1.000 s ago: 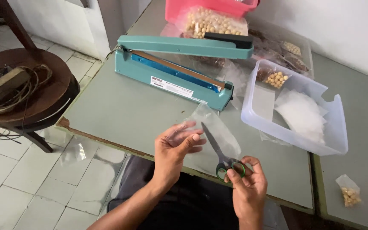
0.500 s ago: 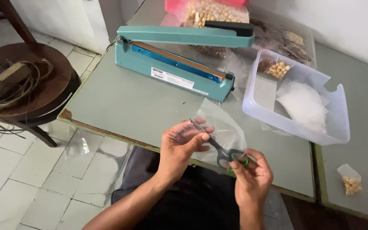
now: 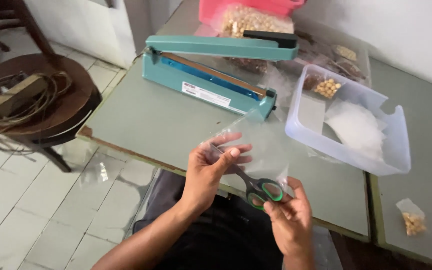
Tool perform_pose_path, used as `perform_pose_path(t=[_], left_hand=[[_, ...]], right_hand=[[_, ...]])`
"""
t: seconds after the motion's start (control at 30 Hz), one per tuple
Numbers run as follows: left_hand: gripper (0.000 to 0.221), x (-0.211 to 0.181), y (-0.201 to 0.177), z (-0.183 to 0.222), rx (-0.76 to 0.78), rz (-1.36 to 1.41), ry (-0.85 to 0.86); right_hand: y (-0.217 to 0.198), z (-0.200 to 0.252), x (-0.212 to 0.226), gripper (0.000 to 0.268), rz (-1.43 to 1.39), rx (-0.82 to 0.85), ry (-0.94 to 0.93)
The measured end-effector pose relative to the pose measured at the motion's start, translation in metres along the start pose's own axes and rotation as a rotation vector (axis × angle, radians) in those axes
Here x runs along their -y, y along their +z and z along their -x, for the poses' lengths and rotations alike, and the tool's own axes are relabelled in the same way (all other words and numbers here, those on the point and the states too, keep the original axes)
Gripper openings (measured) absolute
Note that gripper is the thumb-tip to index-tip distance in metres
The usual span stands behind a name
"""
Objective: Using scissors to cut and trim small plastic bags at a packaging workstation.
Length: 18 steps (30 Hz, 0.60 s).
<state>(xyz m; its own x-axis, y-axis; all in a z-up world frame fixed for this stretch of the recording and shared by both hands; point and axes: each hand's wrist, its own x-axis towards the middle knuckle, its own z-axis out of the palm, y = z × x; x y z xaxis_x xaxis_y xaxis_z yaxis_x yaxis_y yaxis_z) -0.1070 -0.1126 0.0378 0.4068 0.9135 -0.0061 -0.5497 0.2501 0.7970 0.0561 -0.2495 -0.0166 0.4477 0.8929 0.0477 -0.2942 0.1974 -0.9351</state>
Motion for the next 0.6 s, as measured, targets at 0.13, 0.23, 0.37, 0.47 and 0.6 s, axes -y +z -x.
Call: perform_pose_path(t=[0.13,0.23,0.37,0.47,0.6], left_hand=[[0.039,0.003,0.003,0.002,0.070,-0.015,-0.014],[0.039,0.002,0.014,0.006,0.013,-0.017,-0.053],[0.044,0.004,0.013,0.005,0.031,0.017,-0.050],[0.047,0.008,0.010,0.006,0.038,0.030,-0.016],[0.053,0.002,0.015,0.013,0.014,0.031,0.005]], right_hand=[[0.009,0.004,0.003,0.057,0.119,-0.070,0.044],[0.023,0.011,0.005,0.046,0.185,-0.070,-0.077],[0.024,0.013,-0.004,0.052,0.200,-0.169,-0.132],[0.031,0.016,-0.006,0.060,0.206,-0.226,-0.156],[0.044,0.018,-0.012,0.061,0.223,-0.329,-0.179]])
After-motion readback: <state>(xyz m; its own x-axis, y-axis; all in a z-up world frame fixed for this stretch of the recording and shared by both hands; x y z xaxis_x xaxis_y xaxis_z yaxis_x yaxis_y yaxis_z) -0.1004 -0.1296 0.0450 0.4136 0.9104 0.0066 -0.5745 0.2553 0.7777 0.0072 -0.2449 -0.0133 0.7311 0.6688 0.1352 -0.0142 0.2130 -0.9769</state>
